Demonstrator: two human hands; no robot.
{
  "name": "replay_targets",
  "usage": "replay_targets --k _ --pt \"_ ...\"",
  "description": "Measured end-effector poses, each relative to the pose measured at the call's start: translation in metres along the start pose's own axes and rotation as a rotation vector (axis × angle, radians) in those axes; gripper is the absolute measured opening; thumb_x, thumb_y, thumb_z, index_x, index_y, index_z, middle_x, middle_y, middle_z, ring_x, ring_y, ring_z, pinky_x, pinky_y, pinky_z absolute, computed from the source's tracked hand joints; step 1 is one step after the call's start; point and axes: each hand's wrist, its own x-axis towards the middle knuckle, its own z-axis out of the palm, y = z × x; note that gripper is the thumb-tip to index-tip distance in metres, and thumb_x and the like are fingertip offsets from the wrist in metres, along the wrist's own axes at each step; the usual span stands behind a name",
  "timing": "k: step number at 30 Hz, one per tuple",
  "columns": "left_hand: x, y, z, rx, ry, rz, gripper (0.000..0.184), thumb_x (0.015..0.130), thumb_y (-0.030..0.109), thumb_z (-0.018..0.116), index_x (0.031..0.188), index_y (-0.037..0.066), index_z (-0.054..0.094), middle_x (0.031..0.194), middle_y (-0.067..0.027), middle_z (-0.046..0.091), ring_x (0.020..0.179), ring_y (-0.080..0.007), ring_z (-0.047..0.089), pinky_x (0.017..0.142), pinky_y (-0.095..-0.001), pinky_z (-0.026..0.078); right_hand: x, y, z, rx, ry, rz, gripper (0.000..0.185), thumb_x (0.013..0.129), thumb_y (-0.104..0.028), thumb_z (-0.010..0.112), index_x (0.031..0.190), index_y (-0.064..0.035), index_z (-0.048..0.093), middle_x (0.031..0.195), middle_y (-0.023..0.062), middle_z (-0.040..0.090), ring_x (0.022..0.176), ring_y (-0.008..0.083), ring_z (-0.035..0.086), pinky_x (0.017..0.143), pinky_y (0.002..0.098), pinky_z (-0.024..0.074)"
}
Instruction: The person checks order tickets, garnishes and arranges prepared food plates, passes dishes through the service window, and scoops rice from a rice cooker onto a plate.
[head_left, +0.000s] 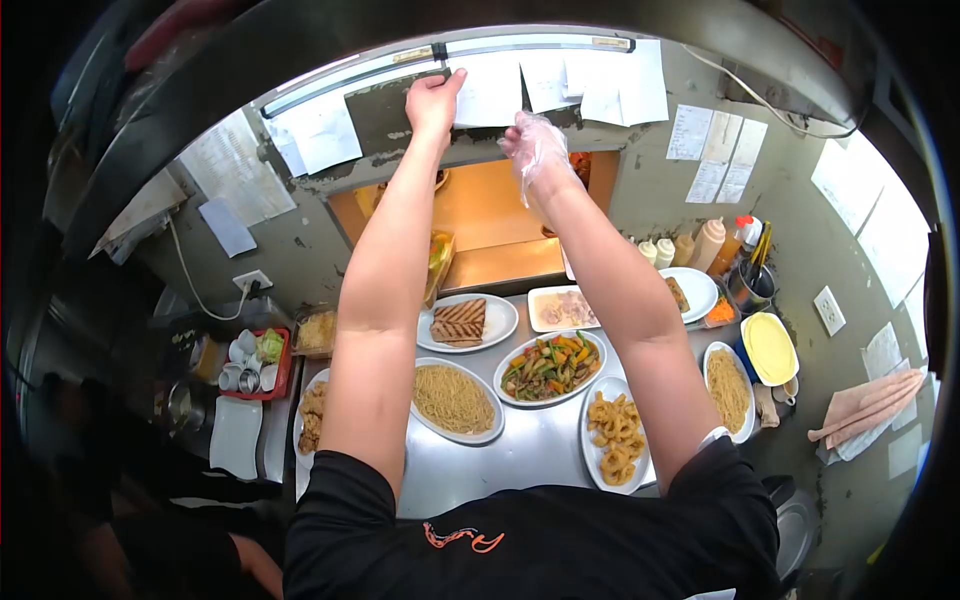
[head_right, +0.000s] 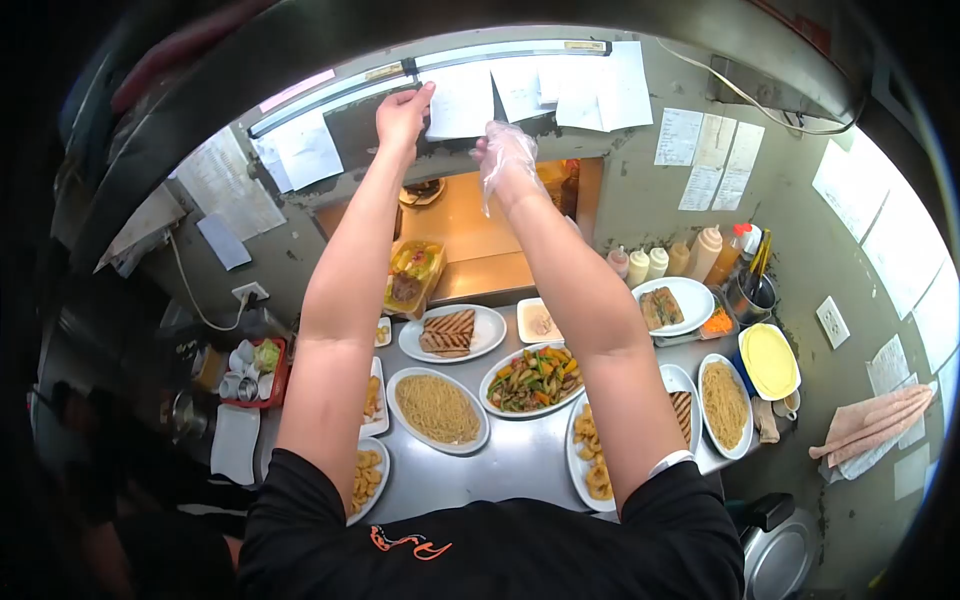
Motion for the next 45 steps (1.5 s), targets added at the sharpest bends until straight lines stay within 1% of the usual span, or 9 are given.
replay_targets --k 10,20,27,29,31,33,36,40,45 --pt "0.002 -0.021 -0.052 -0.142 0.12 0.033 0.018 0.088 0.011 0.069 0.097 -0.005 0.07 0.086 -0.0102 0.071 0.077 -0.0153 0.064 0.072 -0.0298 0.051 -0.043 0.002 -0.005 -0.351 -0.278 -0.08 0.039 0.095 -0.028 0.068 0.119 0.0011 0.058 0.113 0.0127 0.065 0.105 0.0205 0.062 0.09 0.0354 0.0515" --pt "0.02 -0.018 -0.08 -0.149 0.187 -0.01 0.02 0.088 0.01 0.07 0.097 -0.008 0.068 0.086 -0.0113 0.071 0.076 -0.0152 0.062 0.07 -0.0295 0.05 -0.108 0.042 -0.061 -0.504 -0.553 0.121 0.033 0.096 -0.024 0.065 0.117 0.0009 0.061 0.107 0.0123 0.067 0.1 0.0185 0.064 0.085 0.0313 0.0529" --pt "-0.013 -0.011 -0.077 -0.08 0.195 0.173 0.035 0.091 0.01 0.066 0.12 -0.006 0.056 0.1 -0.016 0.069 0.087 -0.022 0.065 0.081 -0.0344 0.052 -0.201 0.022 -0.155 -0.653 -0.561 0.323 0.043 0.091 -0.027 0.069 0.123 0.0015 0.06 0.107 0.0105 0.068 0.101 0.0183 0.064 0.09 0.0323 0.051" --pt "-0.058 -0.014 -0.09 -0.009 0.152 0.448 0.039 0.091 0.008 0.065 0.126 -0.003 0.051 0.113 -0.0157 0.064 0.101 -0.0231 0.062 0.086 -0.0353 0.05 -0.224 0.016 -0.201 -0.573 -0.654 0.394 0.044 0.092 -0.028 0.071 0.123 0.0016 0.06 0.111 0.0117 0.068 0.101 0.0193 0.065 0.087 0.0343 0.0532" --pt "-0.142 0.005 -0.121 -0.017 -0.141 0.336 0.029 0.094 0.012 0.062 0.12 -0.002 0.058 0.109 -0.0111 0.066 0.1 -0.0195 0.063 0.09 -0.0319 0.05 -0.261 0.0 -0.225 -0.649 -0.652 0.469 0.039 0.095 -0.025 0.068 0.122 0.002 0.061 0.117 0.0141 0.067 0.106 0.0205 0.065 0.086 0.0334 0.0544" --pt "-0.233 -0.011 -0.155 -0.306 -0.517 -0.199 0.027 0.1 0.022 0.059 0.118 0.002 0.064 0.111 -0.0067 0.068 0.104 -0.0169 0.064 0.095 -0.0327 0.05 -0.288 -0.001 -0.263 -0.581 -0.801 0.5 0.034 0.096 -0.019 0.065 0.122 0.0025 0.061 0.118 0.0164 0.065 0.107 0.0235 0.064 0.089 0.0358 0.0545" --pt "-0.375 -0.074 -0.172 -0.767 -0.87 -0.628 0.042 0.104 0.038 0.049 0.126 0.004 0.06 0.119 -0.0076 0.066 0.114 -0.0183 0.061 0.104 -0.037 0.046 -0.34 0.009 -0.274 -0.22 -0.788 0.658 0.035 0.096 -0.019 0.064 0.119 0.0066 0.061 0.118 0.0229 0.064 0.111 0.0321 0.063 0.095 0.0424 0.0526" --pt "-0.525 -0.105 -0.185 -1.627 -0.61 -1.449 0.066 0.105 0.052 0.028 0.151 0.004 0.032 0.149 -0.0196 0.043 0.139 -0.0341 0.041 0.116 -0.0501 0.032 -0.383 0.076 -0.261 0.063 -0.87 0.931 0.052 0.095 -0.037 0.064 0.128 0.0016 0.056 0.122 0.0242 0.061 0.115 0.0346 0.062 0.098 0.0487 0.0499" --pt "-0.545 -0.091 -0.221 -1.628 -0.642 -1.371 0.065 0.106 0.049 0.031 0.155 0.006 0.026 0.154 -0.0166 0.037 0.141 -0.0315 0.039 0.117 -0.0478 0.032 -0.38 0.18 -0.256 0.19 -0.855 1.155 0.053 0.098 -0.037 0.058 0.135 -0.0002 0.051 0.131 0.0204 0.058 0.121 0.0308 0.058 0.103 0.0474 0.046"
